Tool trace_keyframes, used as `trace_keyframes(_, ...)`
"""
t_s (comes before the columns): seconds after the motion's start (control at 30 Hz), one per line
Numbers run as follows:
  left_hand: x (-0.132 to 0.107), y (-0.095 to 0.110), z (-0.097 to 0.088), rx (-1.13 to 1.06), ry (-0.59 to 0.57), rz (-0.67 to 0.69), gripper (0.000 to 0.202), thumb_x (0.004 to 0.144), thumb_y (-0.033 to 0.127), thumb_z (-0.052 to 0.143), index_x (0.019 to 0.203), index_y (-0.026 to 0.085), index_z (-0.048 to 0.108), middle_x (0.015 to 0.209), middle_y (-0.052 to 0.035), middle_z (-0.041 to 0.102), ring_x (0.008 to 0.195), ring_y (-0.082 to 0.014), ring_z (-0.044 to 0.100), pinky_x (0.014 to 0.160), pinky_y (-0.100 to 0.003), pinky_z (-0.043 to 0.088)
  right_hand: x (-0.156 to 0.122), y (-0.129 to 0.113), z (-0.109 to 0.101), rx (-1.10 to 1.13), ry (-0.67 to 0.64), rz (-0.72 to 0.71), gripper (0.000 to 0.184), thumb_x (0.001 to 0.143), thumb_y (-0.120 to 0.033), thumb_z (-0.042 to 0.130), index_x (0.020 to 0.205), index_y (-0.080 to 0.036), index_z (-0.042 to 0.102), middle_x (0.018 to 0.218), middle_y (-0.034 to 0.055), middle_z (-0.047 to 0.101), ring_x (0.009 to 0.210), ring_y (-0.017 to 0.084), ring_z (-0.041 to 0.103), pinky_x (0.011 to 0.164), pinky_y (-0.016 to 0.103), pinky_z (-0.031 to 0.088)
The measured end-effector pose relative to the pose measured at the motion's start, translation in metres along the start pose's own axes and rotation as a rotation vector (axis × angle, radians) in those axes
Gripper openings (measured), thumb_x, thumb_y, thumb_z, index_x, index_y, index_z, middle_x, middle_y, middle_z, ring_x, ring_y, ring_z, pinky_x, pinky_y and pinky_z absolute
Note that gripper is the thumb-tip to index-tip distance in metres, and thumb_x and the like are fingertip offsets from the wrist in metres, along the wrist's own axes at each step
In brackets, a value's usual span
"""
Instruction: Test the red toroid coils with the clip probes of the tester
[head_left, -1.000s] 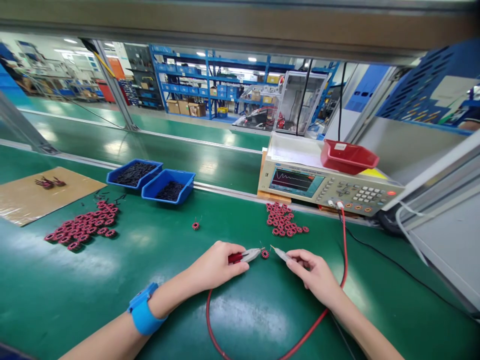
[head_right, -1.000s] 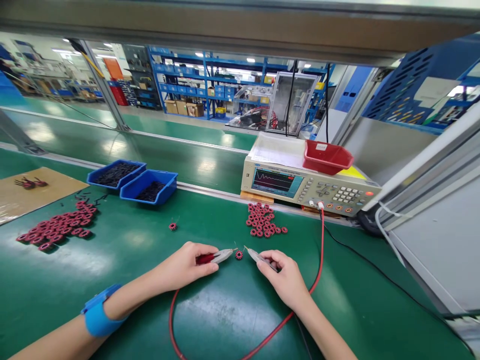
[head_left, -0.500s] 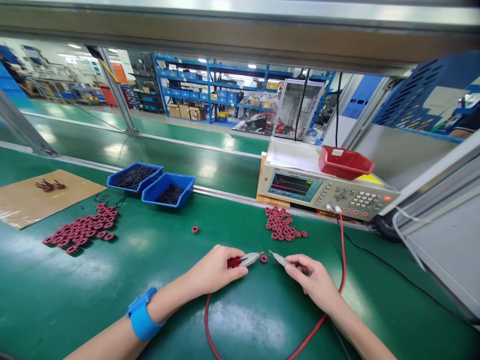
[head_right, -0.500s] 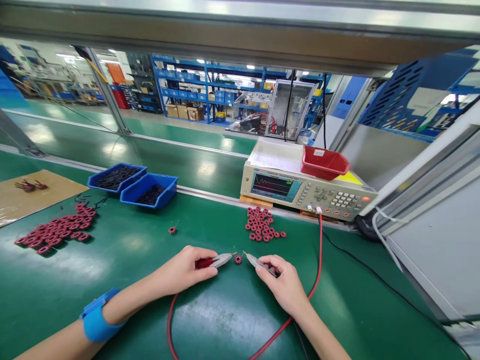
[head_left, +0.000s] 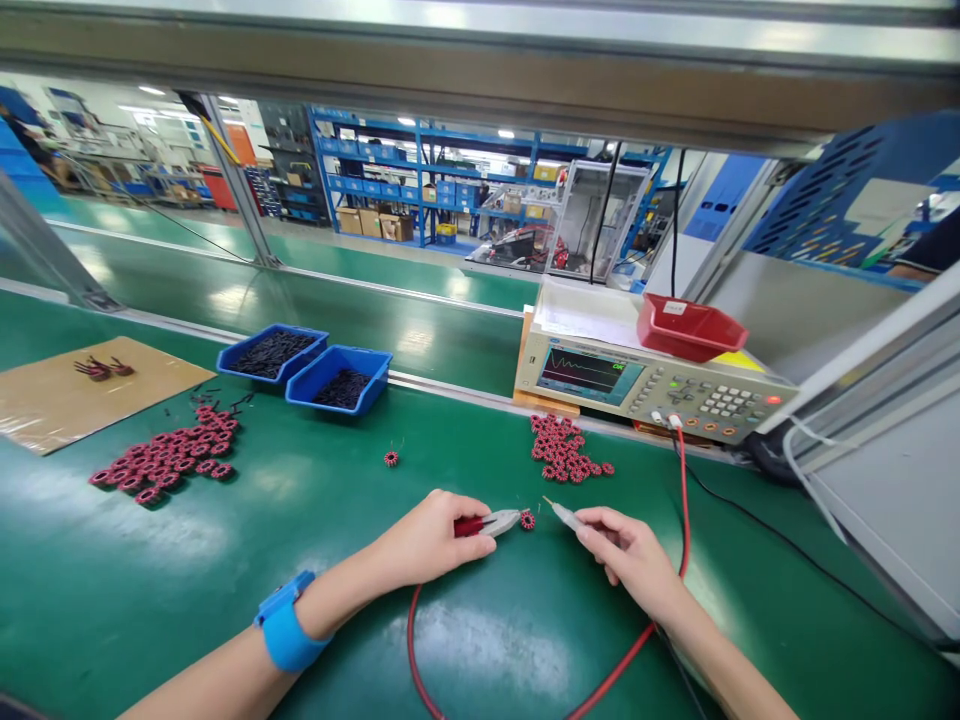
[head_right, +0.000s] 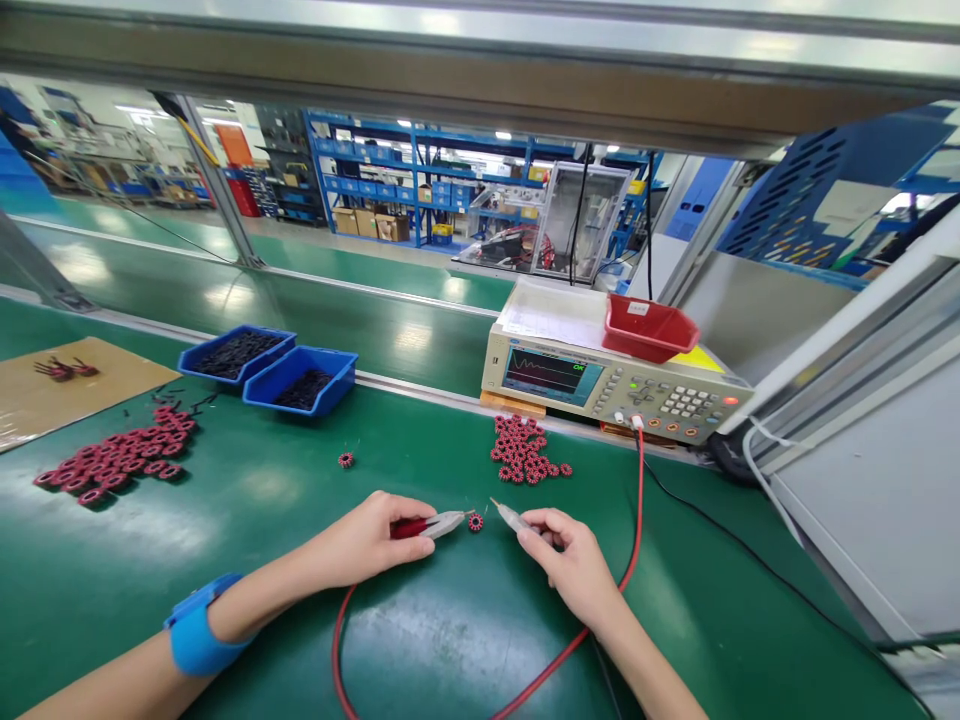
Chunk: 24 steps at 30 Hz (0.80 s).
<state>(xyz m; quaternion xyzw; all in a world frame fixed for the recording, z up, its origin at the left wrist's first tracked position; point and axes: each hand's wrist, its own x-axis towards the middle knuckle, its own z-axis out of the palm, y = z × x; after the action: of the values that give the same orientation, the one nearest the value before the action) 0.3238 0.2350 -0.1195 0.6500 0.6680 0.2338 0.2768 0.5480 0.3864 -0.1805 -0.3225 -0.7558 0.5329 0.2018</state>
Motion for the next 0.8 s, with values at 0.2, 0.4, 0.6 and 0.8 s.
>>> trace_keyframes(0.2,-0.002,0.004,-0.004,-0.039,-0.142,0.065,0.028,0.081,0.040,0.049,0.081,0.013,0.054,0.066,0.0013,0.037,0.060,-0.0053,0.028,0.052,-0.020,0.021,-0.011,-0.018,-0.015,-0.490,0.072,-0.300,0.031,0.090,-0.045,0.040,0.116,-0.032,0.052,0.113,-0.0026,0.046,0.097,0.010,0.047,0.081,0.024,0.040)
trace_keyframes(0.4,-0.004,0.004,-0.006,-0.036,-0.167,0.076,0.027,0.081,0.040,0.049,0.081,0.013,0.054,0.067,0.0009,0.037,0.061,-0.0059,0.028,0.054,-0.020,0.022,-0.019,-0.029,-0.011,-0.738,0.015,-0.210,0.033,0.094,-0.049,0.027,0.118,-0.038,0.047,0.115,-0.0085,0.043,0.099,0.007,0.046,0.082,0.023,0.039)
trace_keyframes(0.6,-0.003,0.003,-0.005,-0.040,-0.160,0.079,0.027,0.081,0.040,0.049,0.080,0.013,0.054,0.066,0.0007,0.036,0.061,-0.0062,0.028,0.054,-0.020,0.022,-0.017,-0.030,-0.008,-0.750,-0.041,-0.234,0.029,0.095,-0.049,0.026,0.115,-0.042,0.046,0.111,-0.0098,0.045,0.095,0.005,0.047,0.078,0.021,0.039)
trace_keyframes(0.8,-0.003,0.004,-0.005,-0.042,-0.154,0.088,0.025,0.081,0.037,0.049,0.085,0.014,0.058,0.067,0.0008,0.036,0.061,-0.0060,0.027,0.053,-0.021,0.020,-0.017,-0.030,-0.006,-0.743,-0.055,-0.249,0.028,0.094,-0.048,0.028,0.114,-0.043,0.046,0.109,-0.0096,0.045,0.089,0.004,0.048,0.075,0.021,0.039)
